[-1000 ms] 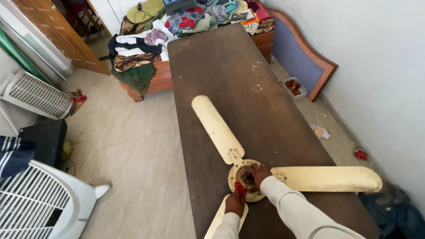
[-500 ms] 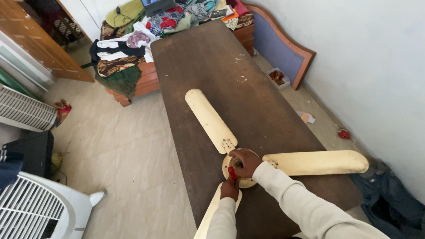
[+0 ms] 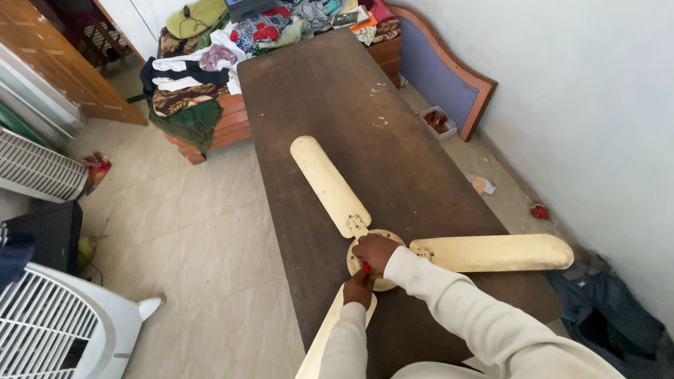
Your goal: The person uses a red-handled screwdriver to loosen and remove screws from the central hub of a ceiling fan. They detach two fan blades and place them on the table, then continue to remove screws from the remaining blade and hub area.
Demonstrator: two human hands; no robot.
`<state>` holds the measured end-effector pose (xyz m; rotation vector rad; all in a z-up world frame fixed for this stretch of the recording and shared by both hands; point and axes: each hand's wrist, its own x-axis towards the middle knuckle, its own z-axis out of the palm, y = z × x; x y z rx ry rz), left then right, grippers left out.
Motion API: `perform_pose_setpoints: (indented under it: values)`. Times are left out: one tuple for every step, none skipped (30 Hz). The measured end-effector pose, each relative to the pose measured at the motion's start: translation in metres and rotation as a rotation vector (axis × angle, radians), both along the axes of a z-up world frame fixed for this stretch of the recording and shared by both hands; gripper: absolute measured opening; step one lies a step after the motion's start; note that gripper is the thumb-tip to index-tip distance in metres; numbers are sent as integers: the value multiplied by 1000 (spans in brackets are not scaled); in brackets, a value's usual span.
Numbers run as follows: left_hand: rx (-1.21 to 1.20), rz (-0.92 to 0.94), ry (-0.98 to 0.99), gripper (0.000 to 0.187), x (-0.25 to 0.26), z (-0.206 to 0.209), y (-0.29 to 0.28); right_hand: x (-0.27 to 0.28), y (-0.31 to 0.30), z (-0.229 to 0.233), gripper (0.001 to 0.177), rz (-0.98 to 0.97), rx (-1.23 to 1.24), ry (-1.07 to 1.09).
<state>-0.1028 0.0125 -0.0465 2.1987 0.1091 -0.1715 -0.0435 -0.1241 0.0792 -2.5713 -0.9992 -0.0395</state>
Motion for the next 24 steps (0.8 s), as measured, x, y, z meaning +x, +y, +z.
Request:
perform_pose_setpoints:
  values:
    - [-26,12,3,32,-1,0,1,0,1,-2,7,28,-10,-4]
    - [-51,23,5,31,-2,1,2,1,0,-2,4,36,-41,43]
    - [-75,34,9,30,-3,1,3,1,1,-1,1,45,-70,90]
    - [-53,35,21,30,-4,0,3,0,1,1,3,54,-100,136]
    - [-28,34,31,30,-2,1,4,1,2,5,3,35,-113,166]
    - [-4,34,42,30,-1,1,5,-1,3,9,4,17,-127,196]
    - [10,41,33,29,0,1,3,-4,2,13,7,-3,-142,226]
    - [24,47,25,29,1,1,2,-8,1,18,14,10,-15,175]
    - [38,56,18,28,0,1,0,-12,0,21,22,26,111,126]
    - [56,46,14,25,-1,1,0,-15,1,24,31,42,237,76]
    - [75,36,8,22,-1,1,-1,-17,2,26,30,-33,198,91]
    - [93,26,3,20,-2,0,-1,-18,4,26,28,-108,159,105]
    - [97,29,0,21,-2,1,-2,-18,4,25,28,-182,119,117]
    - [101,32,-3,21,-2,1,-3,-17,4,24,23,-195,58,142]
    - [105,39,-5,21,-2,2,-3,-15,3,21,20,-204,-3,168]
    - [89,51,9,22,-3,2,-3,-13,3,18,19,-212,-64,194]
    - [73,65,22,22,-4,2,-2,-11,2,14,17,-167,-26,183]
    - [56,78,35,23,-4,3,-1,-10,1,11,16,-121,11,173]
    - [41,77,21,24,-5,2,-1,-9,-1,7,18,-76,48,163]
    - [27,77,7,24,-6,2,-1,-8,-1,5,18,-32,57,79]
    - [12,74,-9,25,-6,2,-1,-8,-1,4,18,10,66,-6]
    - [-11,78,8,26,-6,2,-2,-8,0,5,19,53,76,-91]
    - [-32,81,27,27,-7,1,-1,-9,2,6,13,-12,30,24]
    - [-52,85,46,27,-7,1,0,-10,3,8,6,-75,-17,140]
